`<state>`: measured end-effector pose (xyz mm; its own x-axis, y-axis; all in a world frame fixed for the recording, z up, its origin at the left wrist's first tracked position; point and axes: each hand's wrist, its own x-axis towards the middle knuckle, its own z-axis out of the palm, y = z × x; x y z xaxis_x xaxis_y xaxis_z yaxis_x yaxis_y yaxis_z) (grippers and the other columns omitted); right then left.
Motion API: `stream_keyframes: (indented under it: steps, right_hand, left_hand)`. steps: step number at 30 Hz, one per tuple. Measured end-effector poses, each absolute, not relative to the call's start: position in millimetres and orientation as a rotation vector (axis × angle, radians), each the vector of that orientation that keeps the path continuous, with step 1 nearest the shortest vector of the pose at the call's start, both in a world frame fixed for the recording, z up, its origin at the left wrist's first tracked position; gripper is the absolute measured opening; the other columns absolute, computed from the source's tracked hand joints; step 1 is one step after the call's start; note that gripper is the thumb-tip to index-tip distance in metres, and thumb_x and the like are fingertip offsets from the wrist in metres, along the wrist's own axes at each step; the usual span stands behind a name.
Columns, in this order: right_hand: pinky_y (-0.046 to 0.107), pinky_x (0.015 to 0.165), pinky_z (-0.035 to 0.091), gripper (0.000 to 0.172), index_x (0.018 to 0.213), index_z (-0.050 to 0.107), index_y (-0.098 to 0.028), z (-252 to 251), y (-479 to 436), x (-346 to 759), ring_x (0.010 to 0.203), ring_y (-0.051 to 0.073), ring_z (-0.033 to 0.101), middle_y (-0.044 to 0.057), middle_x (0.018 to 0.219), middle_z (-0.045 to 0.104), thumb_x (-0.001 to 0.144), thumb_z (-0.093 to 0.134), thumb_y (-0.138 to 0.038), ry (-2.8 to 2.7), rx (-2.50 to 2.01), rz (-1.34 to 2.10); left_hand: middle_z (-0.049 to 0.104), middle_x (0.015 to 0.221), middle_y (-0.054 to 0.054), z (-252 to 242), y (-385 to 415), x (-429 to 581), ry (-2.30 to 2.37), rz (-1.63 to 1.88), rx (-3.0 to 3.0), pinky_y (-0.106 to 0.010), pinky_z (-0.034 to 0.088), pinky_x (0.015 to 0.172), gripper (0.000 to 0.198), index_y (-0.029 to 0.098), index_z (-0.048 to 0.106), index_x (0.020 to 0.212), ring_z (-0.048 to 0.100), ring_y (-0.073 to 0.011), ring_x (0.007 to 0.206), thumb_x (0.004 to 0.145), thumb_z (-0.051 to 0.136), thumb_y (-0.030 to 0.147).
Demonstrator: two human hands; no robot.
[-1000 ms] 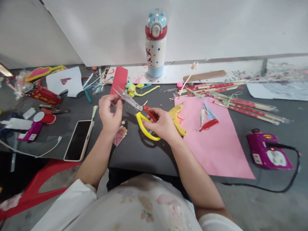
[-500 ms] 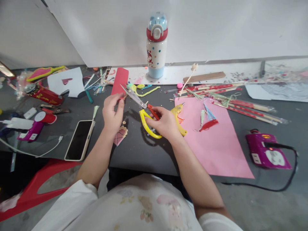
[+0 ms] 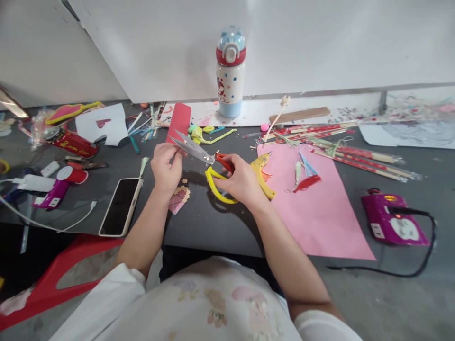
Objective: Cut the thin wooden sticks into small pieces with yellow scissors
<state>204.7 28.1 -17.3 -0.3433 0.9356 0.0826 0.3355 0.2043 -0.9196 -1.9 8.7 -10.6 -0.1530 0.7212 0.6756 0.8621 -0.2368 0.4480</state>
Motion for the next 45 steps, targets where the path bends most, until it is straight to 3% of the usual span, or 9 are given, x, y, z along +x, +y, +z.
stream_keyframes:
  steps: [5, 10, 18, 22, 34, 45]
  right_hand:
    - [0.029, 0.064, 0.046, 0.059, 0.103, 0.053, -0.019, -15, 31, 207, 0.072, 0.015, 0.053, 0.005, 0.092, 0.061, 0.053, 0.077, -0.036, -1.838, -1.194, 1.110]
    - [0.027, 0.058, 0.042, 0.061, 0.103, 0.051, -0.020, -23, 38, 212, 0.063, 0.011, 0.047, 0.000, 0.080, 0.056, 0.053, 0.077, -0.042, -1.845, -1.261, 1.102]
    - [0.025, 0.058, 0.041, 0.058, 0.099, 0.050, -0.020, -29, 41, 216, 0.062, 0.010, 0.043, -0.002, 0.078, 0.053, 0.054, 0.076, -0.045, -1.824, -1.202, 1.204]
    - [0.025, 0.057, 0.041, 0.056, 0.100, 0.052, -0.021, -24, 37, 216, 0.060, 0.010, 0.043, -0.002, 0.078, 0.055, 0.054, 0.077, -0.043, -1.854, -1.174, 1.261]
    - [0.027, 0.061, 0.043, 0.061, 0.102, 0.056, -0.020, -17, 32, 215, 0.063, 0.012, 0.048, 0.001, 0.079, 0.057, 0.051, 0.079, -0.044, -1.842, -1.144, 1.282]
    - [0.025, 0.058, 0.041, 0.056, 0.100, 0.053, -0.021, -17, 33, 214, 0.060, 0.010, 0.046, -0.001, 0.078, 0.055, 0.054, 0.078, -0.042, -1.849, -1.133, 1.299]
  left_hand:
    - [0.066, 0.070, -0.001, -3, 8, -1, -1.830, -1.437, -1.988, -0.028, 0.045, 0.080, 0.031, 0.020, 0.061, 0.062, 0.059, -0.0140, 0.080, 0.088, 0.048, 0.031]
    - [0.066, 0.065, -0.001, 2, 5, 1, -1.886, -1.542, -2.003, -0.028, 0.047, 0.080, 0.033, 0.020, 0.062, 0.062, 0.061, -0.0137, 0.080, 0.088, 0.047, 0.034]
    - [0.060, 0.053, 0.002, -2, 3, 7, -1.935, -1.690, -1.954, -0.028, 0.050, 0.075, 0.023, 0.020, 0.070, 0.086, 0.062, -0.0138, 0.070, 0.084, 0.053, 0.037]
    - [0.062, 0.059, 0.002, -5, 3, 6, -1.954, -1.734, -1.911, -0.028, 0.050, 0.072, 0.021, 0.019, 0.069, 0.088, 0.060, -0.0118, 0.063, 0.082, 0.057, 0.036]
    - [0.066, 0.069, 0.000, -3, 2, 5, -1.842, -1.656, -2.000, -0.026, 0.049, 0.070, 0.012, 0.019, 0.068, 0.071, 0.061, -0.0117, 0.070, 0.078, 0.061, 0.026]
    - [0.067, 0.068, 0.000, -4, 3, 7, -1.767, -1.623, -2.035, -0.025, 0.048, 0.070, 0.008, 0.019, 0.069, 0.075, 0.060, -0.0109, 0.069, 0.077, 0.063, 0.024]
